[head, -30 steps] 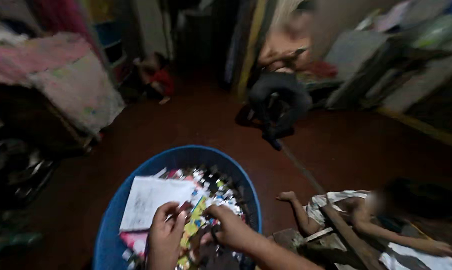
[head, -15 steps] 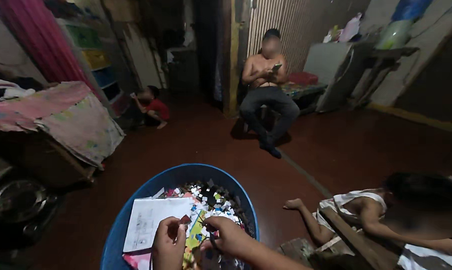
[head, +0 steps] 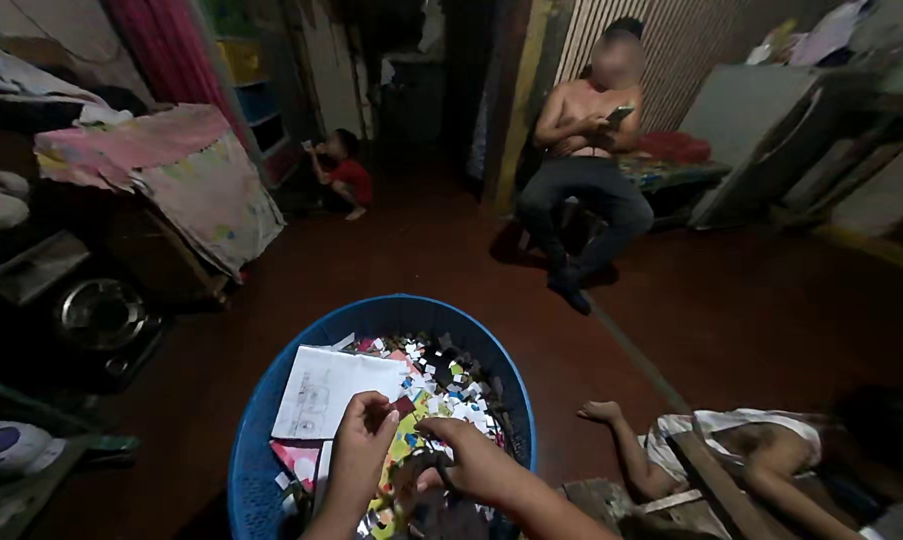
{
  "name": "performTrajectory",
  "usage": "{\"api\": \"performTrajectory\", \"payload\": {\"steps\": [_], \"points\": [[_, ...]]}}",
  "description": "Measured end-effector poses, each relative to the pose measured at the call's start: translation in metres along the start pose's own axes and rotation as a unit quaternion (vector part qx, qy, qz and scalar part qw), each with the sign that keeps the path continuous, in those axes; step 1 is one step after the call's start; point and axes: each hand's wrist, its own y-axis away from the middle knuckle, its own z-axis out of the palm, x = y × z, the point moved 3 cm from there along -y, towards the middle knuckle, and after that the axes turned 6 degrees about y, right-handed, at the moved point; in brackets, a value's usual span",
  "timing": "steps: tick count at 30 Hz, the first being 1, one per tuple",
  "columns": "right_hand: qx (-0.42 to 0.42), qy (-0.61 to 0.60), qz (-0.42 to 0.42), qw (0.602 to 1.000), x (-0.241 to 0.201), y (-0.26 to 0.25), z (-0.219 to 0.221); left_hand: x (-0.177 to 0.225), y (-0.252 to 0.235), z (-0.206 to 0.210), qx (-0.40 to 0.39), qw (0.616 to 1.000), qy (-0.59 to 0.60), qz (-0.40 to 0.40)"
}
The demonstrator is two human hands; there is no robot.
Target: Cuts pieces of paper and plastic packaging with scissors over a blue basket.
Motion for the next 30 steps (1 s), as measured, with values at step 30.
{"api": "performTrajectory", "payload": {"steps": [30], "points": [[-0.002, -0.002, -0.006, 1.000, -0.005, 0.001, 0.014, 0.009, 0.009, 0.000, -0.073, 0.991, 0.035, -0.111]]}}
